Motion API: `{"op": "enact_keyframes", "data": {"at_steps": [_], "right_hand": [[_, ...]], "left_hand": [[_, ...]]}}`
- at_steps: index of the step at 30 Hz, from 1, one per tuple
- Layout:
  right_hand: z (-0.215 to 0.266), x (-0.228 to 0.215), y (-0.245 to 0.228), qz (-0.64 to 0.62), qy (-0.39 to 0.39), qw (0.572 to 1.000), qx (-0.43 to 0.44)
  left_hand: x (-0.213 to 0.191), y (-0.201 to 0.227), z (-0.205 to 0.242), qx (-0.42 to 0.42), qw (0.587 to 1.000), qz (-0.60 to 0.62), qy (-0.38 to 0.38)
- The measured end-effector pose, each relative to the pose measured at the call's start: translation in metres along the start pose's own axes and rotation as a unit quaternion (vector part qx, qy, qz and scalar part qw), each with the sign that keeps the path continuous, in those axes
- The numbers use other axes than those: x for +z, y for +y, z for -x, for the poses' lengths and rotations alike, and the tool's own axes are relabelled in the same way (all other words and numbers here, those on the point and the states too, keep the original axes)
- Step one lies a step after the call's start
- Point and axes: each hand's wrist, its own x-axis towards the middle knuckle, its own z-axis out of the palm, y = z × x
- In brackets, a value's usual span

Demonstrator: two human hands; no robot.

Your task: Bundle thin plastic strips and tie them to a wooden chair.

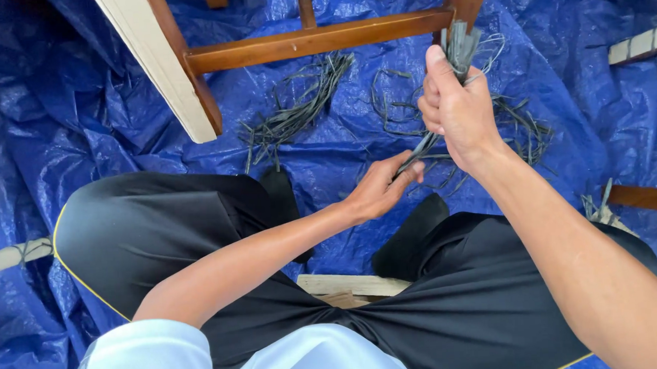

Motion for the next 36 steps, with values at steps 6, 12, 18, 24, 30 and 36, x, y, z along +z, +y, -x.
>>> {"op": "enact_keyframes", "data": {"at_steps": [6,12,18,24,30,36], "right_hand": [[-0.005,0.010,0.003,0.015,0.004,1.000,0.007],[-0.010,0.023,0.007,0.035,0.014,0.999,0.030],[-0.031,0.019,0.022,0.085,0.021,0.995,-0.041],[-0.035,0.016,0.020,0.164,0.042,0.981,-0.096],[-0.029,0.012,0.018,0.193,0.044,0.977,-0.084],[-0.026,0.004,0.014,0.167,0.027,0.985,-0.047]], "left_hand": [[-0.035,-0.013,0.011,0.116,0.971,-0.189,0.084],[-0.070,-0.032,0.011,0.123,0.960,-0.229,0.104],[-0.101,-0.079,-0.010,0.006,0.952,-0.267,0.148],[-0.149,-0.170,-0.066,-0.111,0.933,-0.253,0.231],[-0.167,-0.210,-0.082,-0.235,0.888,-0.325,0.226],[-0.165,-0.213,-0.074,-0.263,0.864,-0.406,0.143]]}}
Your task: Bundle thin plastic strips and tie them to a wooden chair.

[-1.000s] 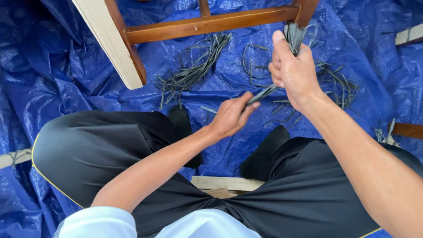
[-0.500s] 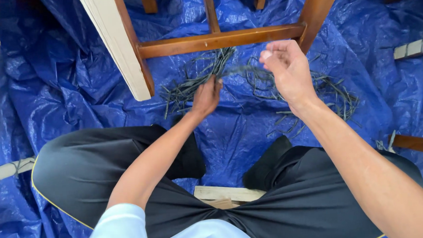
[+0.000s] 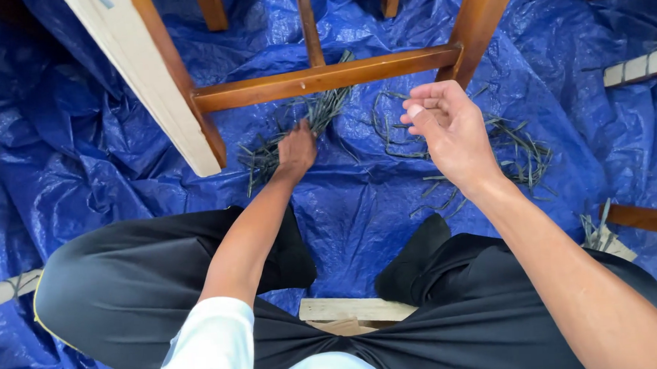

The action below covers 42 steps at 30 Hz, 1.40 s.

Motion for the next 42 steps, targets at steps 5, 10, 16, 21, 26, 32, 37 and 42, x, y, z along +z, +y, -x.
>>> {"op": "enact_keyframes", "data": {"at_steps": [5,10,16,21,26,32,37,42], "right_hand": [[0.002,-0.004,-0.003,0.009,-0.005,1.000,0.001],[0.005,-0.006,-0.006,0.018,-0.002,1.000,0.011],[0.009,-0.009,-0.006,-0.008,-0.019,1.000,-0.003],[0.013,-0.016,-0.006,-0.009,-0.016,1.000,0.002],[0.016,-0.020,-0.009,-0.011,-0.018,1.000,-0.019],[0.019,-0.016,0.009,-0.010,-0.032,0.999,-0.009],[0.032,-0.012,0.005,0.061,-0.054,0.997,0.018],[0.043,-0.012,0.001,0.084,-0.072,0.994,0.026]], "left_hand": [[-0.023,0.010,0.020,0.016,0.994,-0.072,0.079],[-0.038,0.011,0.008,0.080,0.977,-0.056,0.190],[-0.026,0.008,0.002,-0.059,0.998,-0.031,-0.012],[0.048,-0.031,-0.013,0.005,0.998,-0.044,0.043],[0.036,-0.013,0.009,0.040,0.998,0.006,0.044],[0.067,0.019,0.043,0.048,0.973,0.221,-0.045],[0.079,0.043,0.078,0.046,0.959,0.264,-0.093],[0.112,0.027,0.066,0.004,0.978,0.196,-0.068]]}}
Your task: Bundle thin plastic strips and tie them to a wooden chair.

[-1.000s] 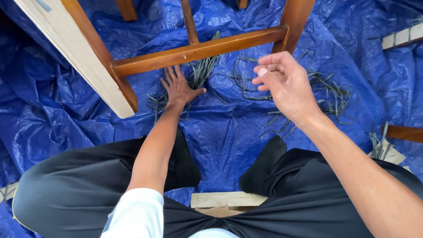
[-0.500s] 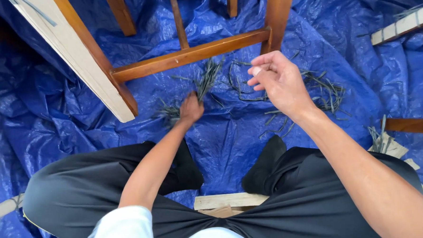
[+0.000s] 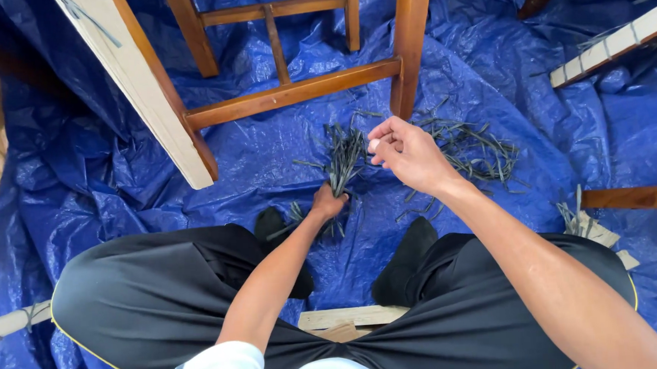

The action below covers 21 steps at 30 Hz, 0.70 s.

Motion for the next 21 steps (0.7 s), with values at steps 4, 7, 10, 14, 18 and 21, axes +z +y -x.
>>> {"op": "enact_keyframes", "data": {"at_steps": [4,7,10,14,18,21], "right_hand": [[0.005,-0.005,0.003,0.016,0.003,1.000,0.012],[0.002,-0.012,0.013,-0.002,0.014,1.000,-0.001],[-0.001,-0.023,0.013,-0.030,0.049,0.998,-0.039],[0.007,-0.040,-0.004,-0.075,0.132,0.984,-0.089],[0.026,-0.059,-0.015,0.064,0.240,0.959,-0.140],[0.043,-0.055,-0.020,0.162,0.227,0.945,-0.170]], "left_hand": [[-0.008,-0.008,0.001,-0.004,1.000,-0.002,0.008],[-0.033,0.012,0.023,-0.022,0.999,-0.029,-0.007],[-0.068,0.066,0.060,-0.051,0.995,-0.089,0.017],[-0.073,0.093,0.070,0.023,0.979,-0.105,0.172],[-0.050,0.111,0.052,0.199,0.955,-0.105,0.192],[-0.017,0.143,0.035,0.255,0.950,-0.127,0.127]]}}
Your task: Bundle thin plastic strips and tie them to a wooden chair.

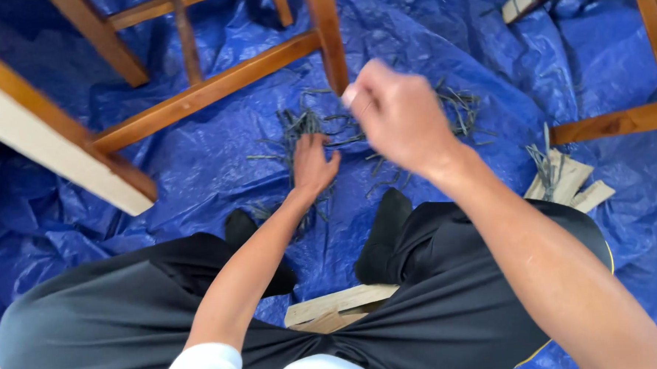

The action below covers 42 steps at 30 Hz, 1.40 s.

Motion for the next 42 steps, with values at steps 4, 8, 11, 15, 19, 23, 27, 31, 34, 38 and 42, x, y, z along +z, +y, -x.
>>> {"op": "enact_keyframes", "data": {"at_steps": [4,8,11,15,19,23,27,31,34,38,42], "right_hand": [[0.019,0.005,0.013,0.126,-0.069,0.985,-0.100],[0.027,0.013,0.015,0.136,-0.165,0.973,-0.084],[0.021,0.012,0.012,0.140,-0.160,0.972,-0.102],[0.012,0.013,0.009,0.108,-0.132,0.979,-0.111],[0.011,0.017,0.015,0.107,-0.119,0.980,-0.120],[0.010,0.014,0.020,0.129,-0.116,0.977,-0.123],[0.008,0.014,0.028,0.132,-0.098,0.979,-0.122],[0.008,0.013,0.032,0.144,-0.096,0.978,-0.120],[0.008,0.012,0.033,0.147,-0.109,0.974,-0.130],[0.005,0.014,0.034,0.154,-0.104,0.973,-0.140],[0.007,0.019,0.034,0.160,-0.110,0.968,-0.157]], "left_hand": [[0.037,0.028,-0.022,0.071,0.996,0.018,-0.052],[0.059,0.073,-0.043,0.162,0.970,0.038,-0.176],[0.087,0.094,-0.058,0.154,0.960,0.000,-0.234],[0.165,0.046,-0.059,0.127,0.967,-0.052,-0.214],[0.125,0.069,-0.065,0.125,0.981,-0.054,-0.137],[0.100,0.126,-0.069,0.273,0.953,-0.007,-0.129],[0.148,0.155,-0.061,0.333,0.911,-0.070,-0.231],[0.237,0.089,-0.054,0.327,0.906,-0.156,-0.218],[0.211,0.068,-0.068,0.350,0.907,-0.165,-0.165],[0.143,0.048,-0.093,0.226,0.955,-0.032,-0.189],[0.073,0.052,-0.095,0.094,0.977,0.109,-0.157]]}}
